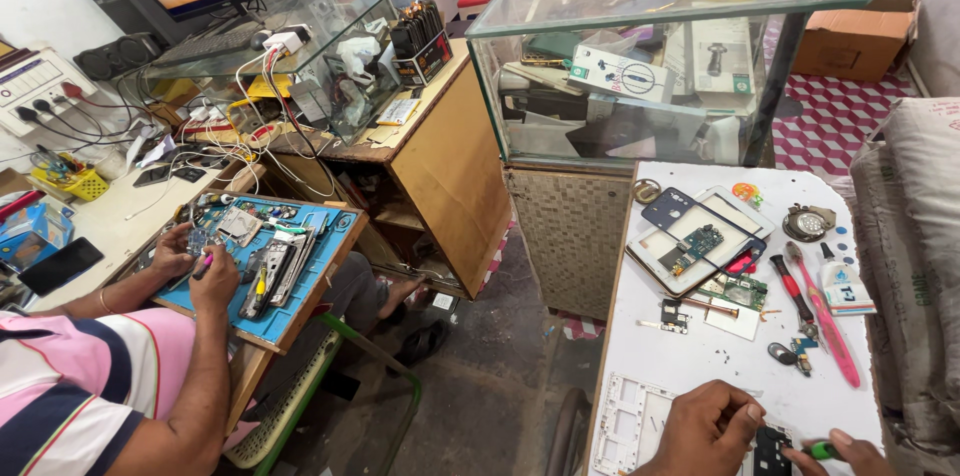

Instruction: The person sits at a small white table in a repair shop and uses a green-handled screwdriver to unscrew and work on a black phone component, handling small screws and parts. Disassembled phone frames, boards, and other repair tools lie on the table as the person continues unscrewing throughout the clip.

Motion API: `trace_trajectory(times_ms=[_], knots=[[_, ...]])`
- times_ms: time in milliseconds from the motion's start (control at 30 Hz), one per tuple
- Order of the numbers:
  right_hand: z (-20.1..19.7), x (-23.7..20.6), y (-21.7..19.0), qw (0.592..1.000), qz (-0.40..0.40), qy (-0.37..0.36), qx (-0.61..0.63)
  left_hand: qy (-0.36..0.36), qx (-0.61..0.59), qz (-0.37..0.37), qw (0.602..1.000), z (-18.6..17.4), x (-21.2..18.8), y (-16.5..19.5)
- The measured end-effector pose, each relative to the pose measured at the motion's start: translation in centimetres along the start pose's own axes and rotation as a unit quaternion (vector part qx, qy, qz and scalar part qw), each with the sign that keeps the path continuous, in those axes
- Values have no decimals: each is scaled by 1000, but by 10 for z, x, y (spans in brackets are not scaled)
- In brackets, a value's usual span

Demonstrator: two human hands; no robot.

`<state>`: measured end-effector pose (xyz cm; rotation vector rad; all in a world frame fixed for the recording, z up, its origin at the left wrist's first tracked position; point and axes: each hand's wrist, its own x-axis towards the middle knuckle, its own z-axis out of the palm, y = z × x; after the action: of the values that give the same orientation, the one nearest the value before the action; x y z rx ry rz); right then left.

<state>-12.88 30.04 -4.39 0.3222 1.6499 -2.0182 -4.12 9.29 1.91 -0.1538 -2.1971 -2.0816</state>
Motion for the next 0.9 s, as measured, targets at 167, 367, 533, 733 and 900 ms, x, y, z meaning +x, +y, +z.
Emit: trace_trajectory(times_ms=[167, 367, 533, 733, 900], knots=[[2, -2, 3, 999, -21, -39, -31, 2, 6, -10, 1000, -1, -1, 2], [-1, 1, 1, 998, -61, -22, -23, -6, -23, -22, 999, -1, -1, 0], [4, -8, 1, 991, -85, -82, -70, 1, -16, 0, 1000, 1, -1, 0], [11, -13, 20, 918, -372, 123, -67, -2, -43, -18, 999, 0, -2, 3], [-4, -11, 19, 955, -223, -171, 91, 1, -41, -17, 999, 2, 0, 3]])
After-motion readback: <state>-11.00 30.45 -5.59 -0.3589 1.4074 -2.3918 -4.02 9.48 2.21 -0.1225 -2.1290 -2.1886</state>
